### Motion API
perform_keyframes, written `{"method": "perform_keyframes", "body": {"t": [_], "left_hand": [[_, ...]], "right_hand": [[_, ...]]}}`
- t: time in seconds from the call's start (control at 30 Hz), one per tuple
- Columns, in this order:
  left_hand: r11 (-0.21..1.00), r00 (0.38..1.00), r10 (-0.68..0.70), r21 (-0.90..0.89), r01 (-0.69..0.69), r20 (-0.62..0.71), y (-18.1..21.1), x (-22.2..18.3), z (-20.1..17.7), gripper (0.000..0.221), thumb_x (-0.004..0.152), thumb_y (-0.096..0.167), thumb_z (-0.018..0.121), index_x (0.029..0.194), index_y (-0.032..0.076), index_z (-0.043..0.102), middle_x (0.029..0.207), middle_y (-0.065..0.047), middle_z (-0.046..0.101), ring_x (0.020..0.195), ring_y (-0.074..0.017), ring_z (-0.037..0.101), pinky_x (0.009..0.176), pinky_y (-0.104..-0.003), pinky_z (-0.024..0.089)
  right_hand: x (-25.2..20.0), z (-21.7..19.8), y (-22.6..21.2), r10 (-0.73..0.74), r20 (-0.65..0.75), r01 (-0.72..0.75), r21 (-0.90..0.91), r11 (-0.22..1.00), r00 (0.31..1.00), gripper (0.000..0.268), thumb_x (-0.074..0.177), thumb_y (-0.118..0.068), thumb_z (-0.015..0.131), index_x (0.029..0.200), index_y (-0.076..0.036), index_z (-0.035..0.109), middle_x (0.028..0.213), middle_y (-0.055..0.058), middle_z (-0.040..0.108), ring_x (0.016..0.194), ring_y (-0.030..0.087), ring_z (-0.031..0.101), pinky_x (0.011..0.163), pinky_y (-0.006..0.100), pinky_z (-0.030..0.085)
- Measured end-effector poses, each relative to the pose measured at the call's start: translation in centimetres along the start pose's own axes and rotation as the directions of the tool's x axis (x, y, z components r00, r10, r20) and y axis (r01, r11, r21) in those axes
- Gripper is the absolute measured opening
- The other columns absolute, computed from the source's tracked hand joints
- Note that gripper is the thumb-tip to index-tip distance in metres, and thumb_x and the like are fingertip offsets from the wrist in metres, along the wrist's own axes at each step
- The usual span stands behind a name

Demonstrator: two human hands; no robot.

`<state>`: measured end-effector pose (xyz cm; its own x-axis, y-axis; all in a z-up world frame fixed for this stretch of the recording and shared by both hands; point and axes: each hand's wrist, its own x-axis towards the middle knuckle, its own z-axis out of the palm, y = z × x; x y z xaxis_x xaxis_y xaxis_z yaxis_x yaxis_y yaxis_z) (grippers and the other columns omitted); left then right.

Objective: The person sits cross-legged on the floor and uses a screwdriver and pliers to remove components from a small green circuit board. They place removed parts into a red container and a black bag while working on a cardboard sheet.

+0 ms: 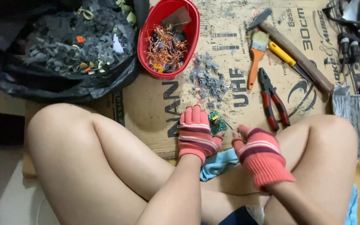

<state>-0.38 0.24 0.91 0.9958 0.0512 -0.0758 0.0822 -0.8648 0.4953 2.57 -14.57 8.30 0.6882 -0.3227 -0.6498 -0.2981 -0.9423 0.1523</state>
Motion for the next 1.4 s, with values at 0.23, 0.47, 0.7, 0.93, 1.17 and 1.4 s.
{"method": "perform_keyframes", "body": {"t": [0.23, 0.47, 0.7, 0.93, 1.17, 1.4], "left_hand": [[1.000, 0.997, 0.002, 0.005, -0.002, -0.078, 0.3, -0.1, 0.7, 0.082, 0.065, 0.059, 0.078, 0.121, 0.002, 0.059, 0.132, -0.018, 0.053, 0.132, -0.0375, 0.046, 0.114, -0.052, 0.033], [0.992, 0.983, 0.058, -0.097, -0.076, -0.175, -0.3, -0.6, 1.2, 0.087, 0.066, 0.047, 0.075, 0.128, -0.009, 0.052, 0.140, -0.032, 0.044, 0.129, -0.0497, 0.041, 0.115, -0.056, 0.028], [0.994, 0.989, 0.055, -0.084, -0.067, -0.139, 0.1, -0.3, 0.5, 0.083, 0.069, 0.047, 0.076, 0.126, -0.008, 0.053, 0.135, -0.030, 0.047, 0.127, -0.0481, 0.042, 0.114, -0.056, 0.029], [0.994, 0.980, 0.052, -0.086, -0.069, -0.192, 0.4, -0.2, 0.1, 0.080, 0.068, 0.047, 0.076, 0.122, -0.008, 0.055, 0.133, -0.030, 0.049, 0.126, -0.0487, 0.044, 0.114, -0.056, 0.029], [0.996, 0.990, 0.056, -0.059, -0.064, -0.130, 0.2, -0.4, 0.4, 0.083, 0.070, 0.050, 0.074, 0.126, -0.007, 0.054, 0.136, -0.030, 0.047, 0.127, -0.0480, 0.041, 0.114, -0.056, 0.028], [0.999, 0.993, 0.038, -0.024, -0.041, -0.107, 0.2, -0.4, 0.6, 0.086, 0.071, 0.052, 0.073, 0.130, -0.007, 0.052, 0.140, -0.031, 0.045, 0.131, -0.0489, 0.040, 0.115, -0.057, 0.028]], "right_hand": [[-4.7, -6.6, 0.1, 0.065, -0.086, -0.016, 0.480, 0.877, 0.994, 0.050, 0.086, -0.028, 0.064, 0.136, -0.032, 0.068, 0.124, 0.017, 0.071, 0.124, 0.034, 0.063, 0.105, 0.050, 0.050], [-2.1, -9.4, -2.6, -0.285, 0.034, 0.275, 0.178, 0.945, 0.958, 0.036, 0.088, -0.025, 0.072, 0.122, -0.016, 0.076, 0.093, 0.004, 0.082, 0.079, 0.016, 0.072, 0.077, 0.025, 0.058], [-1.8, -11.9, -4.2, -0.331, 0.208, 0.383, -0.307, 0.871, 0.920, 0.028, 0.087, -0.031, 0.068, 0.113, -0.033, 0.078, 0.103, -0.018, 0.083, 0.088, 0.006, 0.074, 0.092, 0.020, 0.057], [-2.6, -13.1, -5.5, -0.340, 0.224, 0.405, -0.403, 0.821, 0.913, 0.034, 0.085, -0.035, 0.072, 0.119, -0.035, 0.074, 0.106, -0.018, 0.082, 0.097, 0.007, 0.074, 0.096, 0.022, 0.057], [-2.5, -11.8, -5.2, -0.370, 0.190, 0.416, -0.418, 0.808, 0.910, 0.029, 0.086, -0.040, 0.069, 0.113, -0.032, 0.075, 0.100, -0.015, 0.081, 0.092, 0.010, 0.072, 0.093, 0.023, 0.056], [-3.7, -11.7, -5.5, -0.316, 0.186, 0.366, -0.428, 0.826, 0.930, 0.035, 0.088, -0.041, 0.068, 0.120, -0.031, 0.072, 0.108, -0.014, 0.080, 0.101, 0.010, 0.072, 0.102, 0.025, 0.054]]}}
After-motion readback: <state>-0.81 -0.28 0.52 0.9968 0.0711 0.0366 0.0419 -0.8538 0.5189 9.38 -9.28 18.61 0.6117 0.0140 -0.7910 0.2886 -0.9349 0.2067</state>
